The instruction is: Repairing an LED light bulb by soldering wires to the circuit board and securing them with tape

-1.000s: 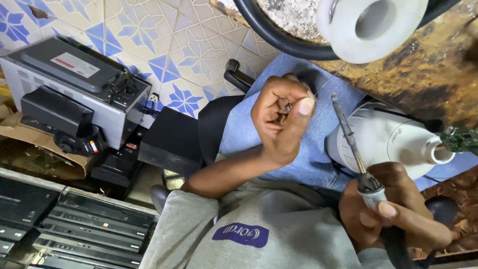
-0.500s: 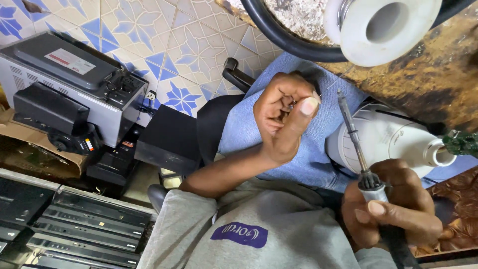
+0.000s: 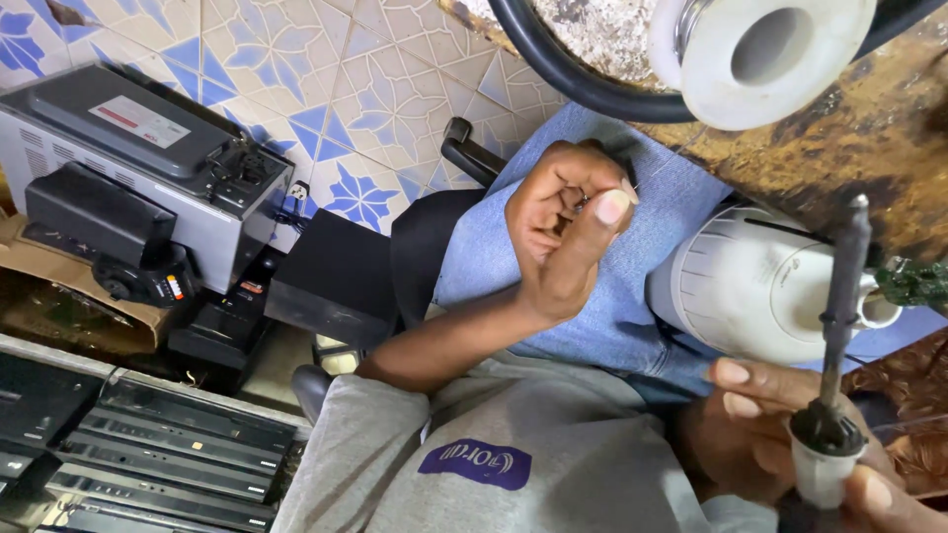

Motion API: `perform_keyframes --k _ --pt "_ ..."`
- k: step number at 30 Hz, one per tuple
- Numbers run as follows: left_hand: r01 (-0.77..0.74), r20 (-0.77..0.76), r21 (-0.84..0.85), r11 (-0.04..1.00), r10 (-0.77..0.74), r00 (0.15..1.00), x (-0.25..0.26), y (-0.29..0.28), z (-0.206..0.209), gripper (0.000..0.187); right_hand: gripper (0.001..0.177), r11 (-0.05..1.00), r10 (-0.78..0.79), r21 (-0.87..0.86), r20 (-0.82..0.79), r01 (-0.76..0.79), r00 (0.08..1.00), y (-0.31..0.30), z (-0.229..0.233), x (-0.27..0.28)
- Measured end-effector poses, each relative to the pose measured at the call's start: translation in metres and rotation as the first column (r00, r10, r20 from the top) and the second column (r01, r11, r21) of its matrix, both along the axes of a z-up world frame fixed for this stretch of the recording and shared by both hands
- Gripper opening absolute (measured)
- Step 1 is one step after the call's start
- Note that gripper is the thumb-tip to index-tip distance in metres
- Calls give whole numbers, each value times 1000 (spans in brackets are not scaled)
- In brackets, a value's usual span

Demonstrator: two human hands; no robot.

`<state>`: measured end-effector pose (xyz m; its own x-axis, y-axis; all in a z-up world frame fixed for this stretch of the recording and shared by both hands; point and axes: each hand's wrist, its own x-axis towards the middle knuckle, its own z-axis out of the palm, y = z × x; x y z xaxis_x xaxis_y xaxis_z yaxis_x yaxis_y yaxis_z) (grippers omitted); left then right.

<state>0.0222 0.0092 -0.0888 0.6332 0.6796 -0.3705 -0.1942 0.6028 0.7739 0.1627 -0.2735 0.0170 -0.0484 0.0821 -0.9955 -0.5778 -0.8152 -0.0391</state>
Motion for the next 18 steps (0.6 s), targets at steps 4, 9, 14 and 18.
perform_keyframes --k 4,9,14,18 --pt "-3 59 -23 1000 4 998 3 3 2 17 46 998 62 -67 785 -15 616 95 -29 -109" --pt "-13 146 -82 997 25 989 4 4 1 15 55 947 -308 320 929 30 -207 183 -16 -125" --pt "14 192 -91 996 4 981 4 7 3 18 88 798 -542 593 783 -104 305 45 -59 -101" --pt "26 172 -77 997 -13 985 2 7 2 16 51 781 -618 602 783 163 71 84 -61 -116"
